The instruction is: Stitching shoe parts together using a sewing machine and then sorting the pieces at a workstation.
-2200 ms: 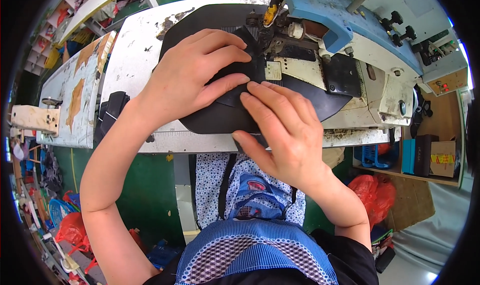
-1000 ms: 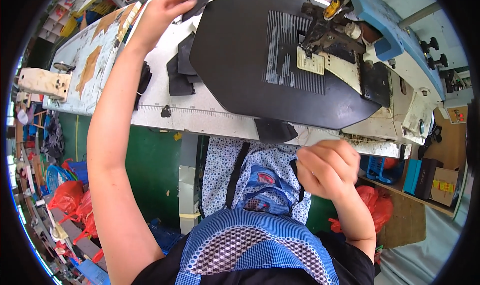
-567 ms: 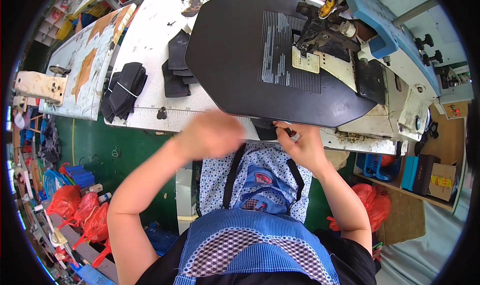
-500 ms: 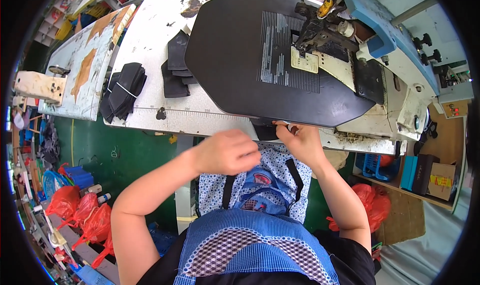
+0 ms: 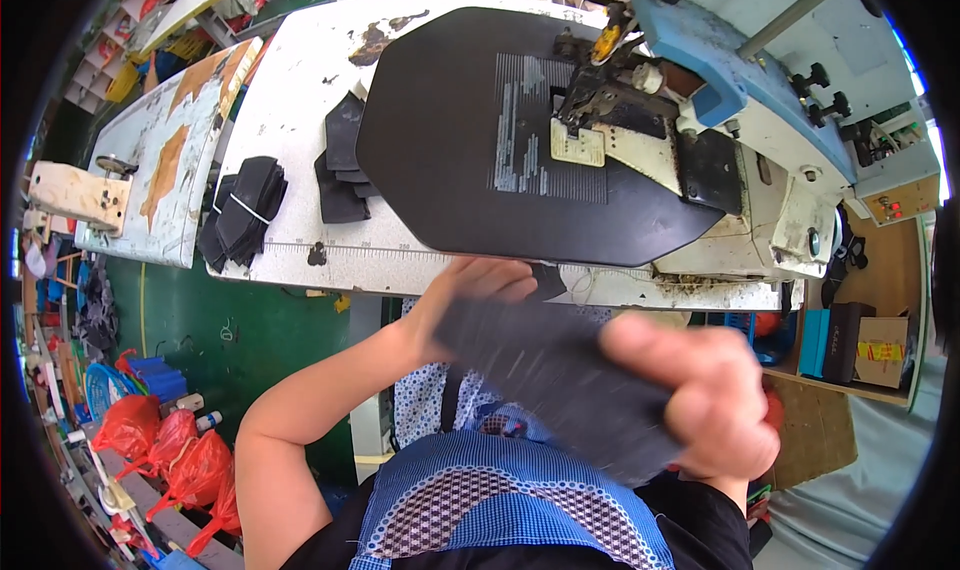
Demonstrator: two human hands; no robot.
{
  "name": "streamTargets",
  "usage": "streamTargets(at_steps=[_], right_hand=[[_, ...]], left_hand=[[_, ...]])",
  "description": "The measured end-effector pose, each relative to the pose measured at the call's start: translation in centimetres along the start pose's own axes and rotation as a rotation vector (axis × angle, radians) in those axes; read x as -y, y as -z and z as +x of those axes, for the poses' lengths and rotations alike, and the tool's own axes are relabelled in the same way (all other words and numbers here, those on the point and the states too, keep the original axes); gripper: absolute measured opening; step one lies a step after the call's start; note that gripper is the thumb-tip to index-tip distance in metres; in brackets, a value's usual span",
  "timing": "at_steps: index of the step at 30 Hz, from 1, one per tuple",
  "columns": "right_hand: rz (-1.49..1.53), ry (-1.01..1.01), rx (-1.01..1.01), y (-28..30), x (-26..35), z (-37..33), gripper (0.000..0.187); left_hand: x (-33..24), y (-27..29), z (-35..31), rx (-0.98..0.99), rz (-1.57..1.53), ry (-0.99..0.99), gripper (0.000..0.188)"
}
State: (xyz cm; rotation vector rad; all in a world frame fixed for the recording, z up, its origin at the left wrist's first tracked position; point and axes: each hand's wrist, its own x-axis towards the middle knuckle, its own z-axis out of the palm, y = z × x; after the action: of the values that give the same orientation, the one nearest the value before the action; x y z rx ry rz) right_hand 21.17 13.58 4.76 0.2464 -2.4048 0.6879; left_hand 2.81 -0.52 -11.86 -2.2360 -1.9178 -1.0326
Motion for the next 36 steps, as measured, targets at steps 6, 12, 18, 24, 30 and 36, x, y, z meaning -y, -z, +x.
streamTargets(at_steps=[6,12,18,24,30,36], right_hand=[[-0.286,0.025,-0.196,-2.6,-5.9,-0.4,0.040],[-0.327,0.049,-0.258,-3.7,-5.9,0.2,0.033],[-0.310,0.092,-0.283,-4.2,-5.9,1.2,0.033],[-0.306,0.079,-0.298,-4.8,-6.1,1.9,0.034],[-0.291,0.022,-0.252,-5.8,-5.6,1.3,0.034],[-0.357,0.019,-0.257,-6.7,-5.2,1.0,0.032]], left_hand=[[-4.0,6.0,1.0,-0.187,-0.029,-0.398,0.036],[-1.3,10.6,7.8,-0.097,-0.042,-0.003,0.086],[0.4,11.0,8.9,0.071,-0.036,0.024,0.084],[1.4,11.6,10.1,0.089,-0.087,0.060,0.082],[1.5,11.5,10.2,0.094,0.017,0.027,0.041],[2.2,12.3,10.3,0.115,0.078,-0.063,0.038]])
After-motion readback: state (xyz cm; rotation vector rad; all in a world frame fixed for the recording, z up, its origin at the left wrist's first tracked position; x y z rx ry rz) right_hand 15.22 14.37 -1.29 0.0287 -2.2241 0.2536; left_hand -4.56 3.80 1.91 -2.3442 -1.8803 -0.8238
